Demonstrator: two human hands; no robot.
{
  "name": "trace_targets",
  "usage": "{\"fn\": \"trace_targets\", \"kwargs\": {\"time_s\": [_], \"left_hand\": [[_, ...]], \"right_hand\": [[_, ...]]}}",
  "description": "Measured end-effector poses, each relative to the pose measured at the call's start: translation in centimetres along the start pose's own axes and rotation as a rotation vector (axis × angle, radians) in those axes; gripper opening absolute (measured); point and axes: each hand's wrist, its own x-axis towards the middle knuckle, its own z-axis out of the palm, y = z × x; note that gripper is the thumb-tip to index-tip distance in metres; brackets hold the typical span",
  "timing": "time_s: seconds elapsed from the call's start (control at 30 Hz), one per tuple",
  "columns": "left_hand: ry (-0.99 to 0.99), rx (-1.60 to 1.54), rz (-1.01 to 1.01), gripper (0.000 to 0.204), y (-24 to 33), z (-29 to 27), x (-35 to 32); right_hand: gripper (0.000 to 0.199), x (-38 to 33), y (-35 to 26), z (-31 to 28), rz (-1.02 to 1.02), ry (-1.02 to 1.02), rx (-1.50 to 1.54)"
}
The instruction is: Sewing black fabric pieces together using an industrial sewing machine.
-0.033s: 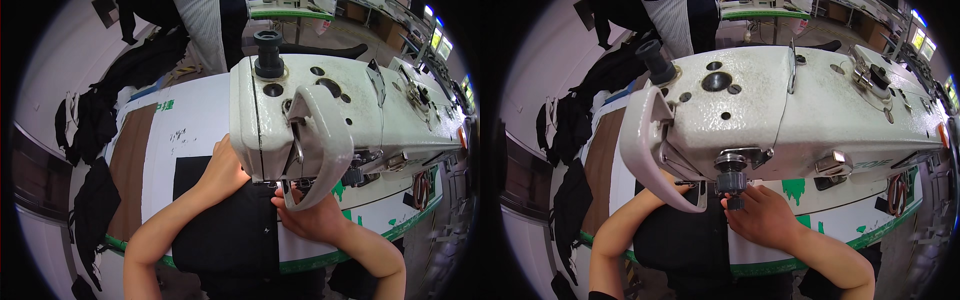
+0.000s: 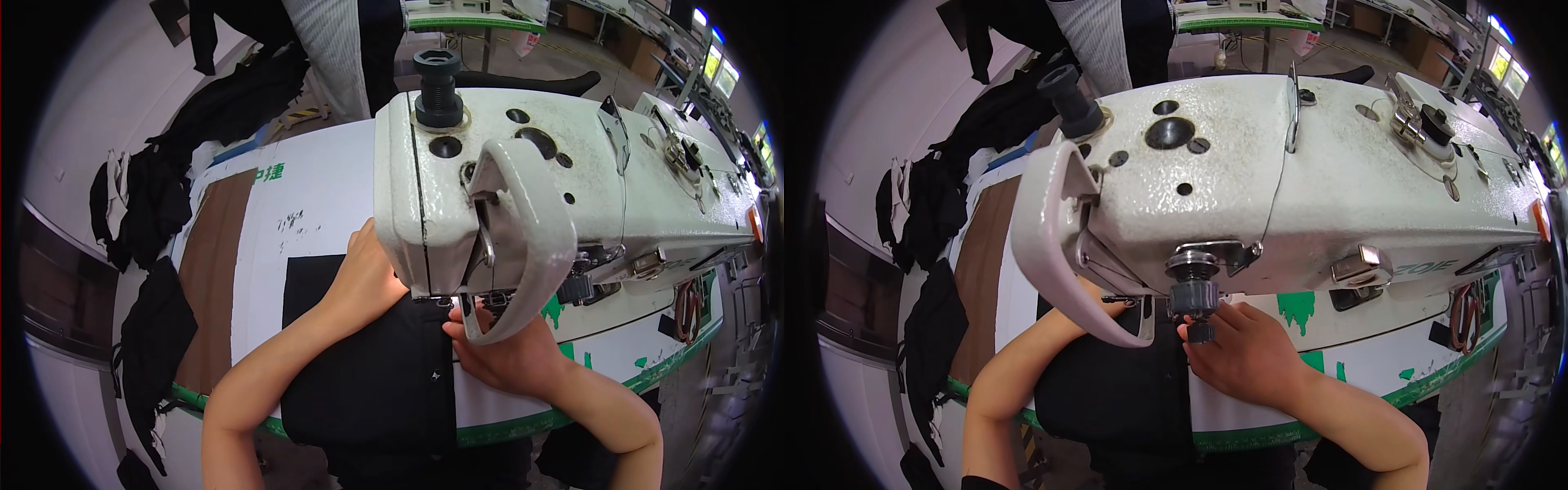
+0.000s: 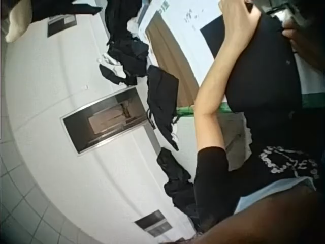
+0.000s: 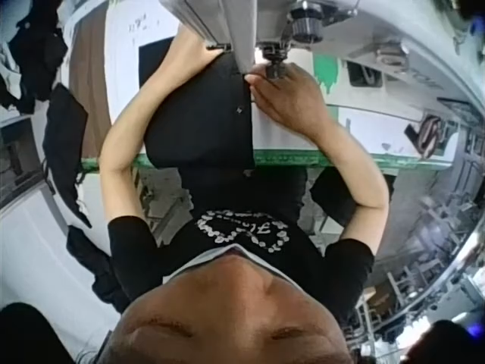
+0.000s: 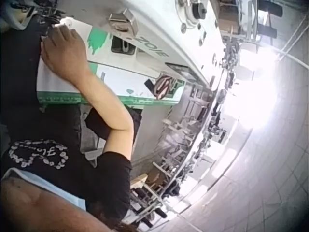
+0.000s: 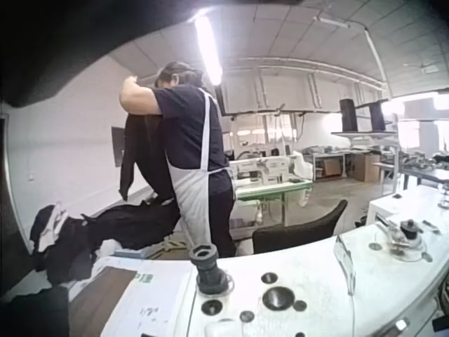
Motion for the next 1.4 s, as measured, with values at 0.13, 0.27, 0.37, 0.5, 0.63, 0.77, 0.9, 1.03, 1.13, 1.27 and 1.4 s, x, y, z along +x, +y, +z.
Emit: {"fn": "trace_targets", "kwargs": {"time_s": [0.13,0.27,0.37,0.5,0.63,0.77,0.9,1.03,1.13,1.27,1.4], "left_hand": [[-0.007,-0.023,0.012,0.033,0.0,0.0,0.5],[0.027,-0.064,0.053,0.030,-1.5,1.3,0.3],[0.077,-0.078,0.115,0.029,-2.0,1.9,0.4],[0.068,-0.089,0.128,0.026,-2.4,2.2,0.6],[0.079,-0.062,0.143,0.024,-2.9,2.4,0.5],[0.072,-0.094,0.114,0.024,-2.8,2.5,0.4],[0.078,-0.112,0.069,0.024,0.3,0.3,1.0],[0.106,-0.077,0.128,0.025,-2.5,2.4,0.5],[0.093,-0.098,0.104,0.027,-2.5,2.6,0.4],[0.113,-0.083,0.069,0.031,-2.4,2.9,0.3],[0.089,-0.112,0.026,0.033,-2.3,2.4,0.2]], "right_hand": [[0.023,0.1,-0.1,-0.1,0.010,-0.015,-0.025],[0.029,0.1,-0.4,0.2,0.053,-0.044,0.001],[0.033,-0.1,-0.5,0.5,0.042,-0.012,-0.040],[0.034,-0.2,-0.4,0.4,0.068,-0.054,-0.053],[0.034,-0.1,-0.4,0.2,0.072,-0.059,-0.039],[0.034,-0.1,-0.5,0.3,0.082,-0.045,-0.055],[0.034,0.0,-0.2,0.0,0.086,-0.052,-0.037],[0.032,0.2,-0.3,0.0,0.057,-0.040,-0.057],[0.031,0.1,-0.3,0.0,0.080,-0.049,-0.049],[0.031,0.0,-0.1,0.3,0.079,-0.056,-0.033],[0.032,0.1,-0.1,0.3,0.103,-0.071,-0.011]]}}
